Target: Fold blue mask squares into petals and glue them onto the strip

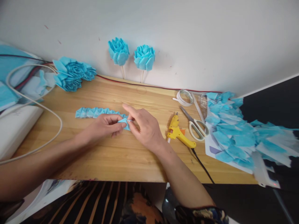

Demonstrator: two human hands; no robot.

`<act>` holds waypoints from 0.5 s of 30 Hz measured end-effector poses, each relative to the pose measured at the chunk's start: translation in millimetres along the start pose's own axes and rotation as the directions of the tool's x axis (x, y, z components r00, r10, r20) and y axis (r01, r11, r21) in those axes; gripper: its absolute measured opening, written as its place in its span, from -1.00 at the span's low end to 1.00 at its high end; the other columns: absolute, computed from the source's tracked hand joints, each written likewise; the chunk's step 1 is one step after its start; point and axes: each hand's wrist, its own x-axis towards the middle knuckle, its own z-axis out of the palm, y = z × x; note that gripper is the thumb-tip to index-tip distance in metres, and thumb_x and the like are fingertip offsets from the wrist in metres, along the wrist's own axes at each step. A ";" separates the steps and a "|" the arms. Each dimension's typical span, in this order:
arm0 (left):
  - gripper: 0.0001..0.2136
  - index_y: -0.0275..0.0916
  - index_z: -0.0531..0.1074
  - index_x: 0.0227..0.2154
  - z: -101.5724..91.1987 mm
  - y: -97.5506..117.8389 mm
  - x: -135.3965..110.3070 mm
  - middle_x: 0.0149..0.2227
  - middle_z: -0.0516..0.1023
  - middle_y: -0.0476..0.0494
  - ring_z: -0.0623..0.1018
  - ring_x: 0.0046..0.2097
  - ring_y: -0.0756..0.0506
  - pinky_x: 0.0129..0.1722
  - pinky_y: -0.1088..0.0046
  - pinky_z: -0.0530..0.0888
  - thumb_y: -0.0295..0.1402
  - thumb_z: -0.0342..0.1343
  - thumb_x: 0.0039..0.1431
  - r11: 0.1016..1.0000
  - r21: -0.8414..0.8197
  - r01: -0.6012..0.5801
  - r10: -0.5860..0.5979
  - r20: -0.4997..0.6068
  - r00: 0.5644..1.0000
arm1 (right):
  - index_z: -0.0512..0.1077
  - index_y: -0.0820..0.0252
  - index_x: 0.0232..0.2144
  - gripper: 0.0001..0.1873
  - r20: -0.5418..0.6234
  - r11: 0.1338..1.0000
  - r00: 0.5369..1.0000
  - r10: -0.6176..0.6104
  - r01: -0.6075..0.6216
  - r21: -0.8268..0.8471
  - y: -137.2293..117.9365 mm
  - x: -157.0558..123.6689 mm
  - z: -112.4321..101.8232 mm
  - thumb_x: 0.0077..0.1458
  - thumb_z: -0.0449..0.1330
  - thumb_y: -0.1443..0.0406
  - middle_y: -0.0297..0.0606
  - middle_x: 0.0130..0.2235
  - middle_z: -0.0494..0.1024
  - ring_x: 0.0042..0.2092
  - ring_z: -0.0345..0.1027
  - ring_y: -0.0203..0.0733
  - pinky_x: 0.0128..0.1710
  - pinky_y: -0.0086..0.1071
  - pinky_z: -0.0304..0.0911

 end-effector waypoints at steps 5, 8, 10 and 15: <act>-0.73 -0.25 0.34 -0.57 -1.0 0.6 -0.1 -0.63 0.35 0.06 0.33 -0.58 0.08 -0.58 0.59 0.28 -0.20 0.15 0.12 0.999 -0.034 0.007 -0.007 -0.006 1.000 | 0.08 -0.14 0.33 -0.33 0.033 0.999 0.999 -0.023 0.024 -0.033 4.7 -1.9 -4.0 0.25 0.12 0.41 -0.36 -0.18 0.63 -0.14 0.52 -0.18 -0.04 -0.19 0.42; -0.74 -0.25 0.37 -0.53 -1.5 -0.6 0.2 -0.61 0.40 0.03 0.37 -0.57 0.07 -0.57 0.58 0.32 -0.18 0.16 0.13 0.995 -0.086 0.045 -0.047 -0.016 0.999 | 0.08 -0.14 0.34 -0.32 0.036 0.997 0.998 -0.041 0.044 -0.069 5.2 -1.6 -8.3 0.26 0.12 0.41 -0.36 -0.13 0.65 -0.09 0.54 -0.17 0.00 -0.17 0.42; -0.73 -0.25 0.38 -0.53 -1.7 -2.1 0.7 -0.60 0.41 0.03 0.38 -0.56 0.07 -0.57 0.58 0.33 -0.18 0.17 0.14 0.992 -0.114 0.062 -0.065 -0.022 0.998 | 0.07 -0.13 0.34 -0.31 0.050 0.993 0.996 -0.073 0.077 -0.085 4.8 -0.4 -10.6 0.26 0.12 0.43 -0.35 -0.11 0.66 -0.08 0.55 -0.16 -0.01 -0.18 0.44; -0.73 -0.25 0.38 -0.55 -2.0 -6.2 2.8 -0.61 0.41 0.03 0.38 -0.57 0.08 -0.58 0.58 0.33 -0.20 0.17 0.15 0.987 -0.149 0.058 -0.065 -0.044 0.997 | -0.01 -0.08 0.38 -0.23 0.073 0.980 0.983 -0.168 0.175 -0.099 4.3 1.6 -11.5 0.23 0.11 0.49 -0.31 -0.03 0.65 -0.05 0.55 -0.16 -0.05 -0.20 0.48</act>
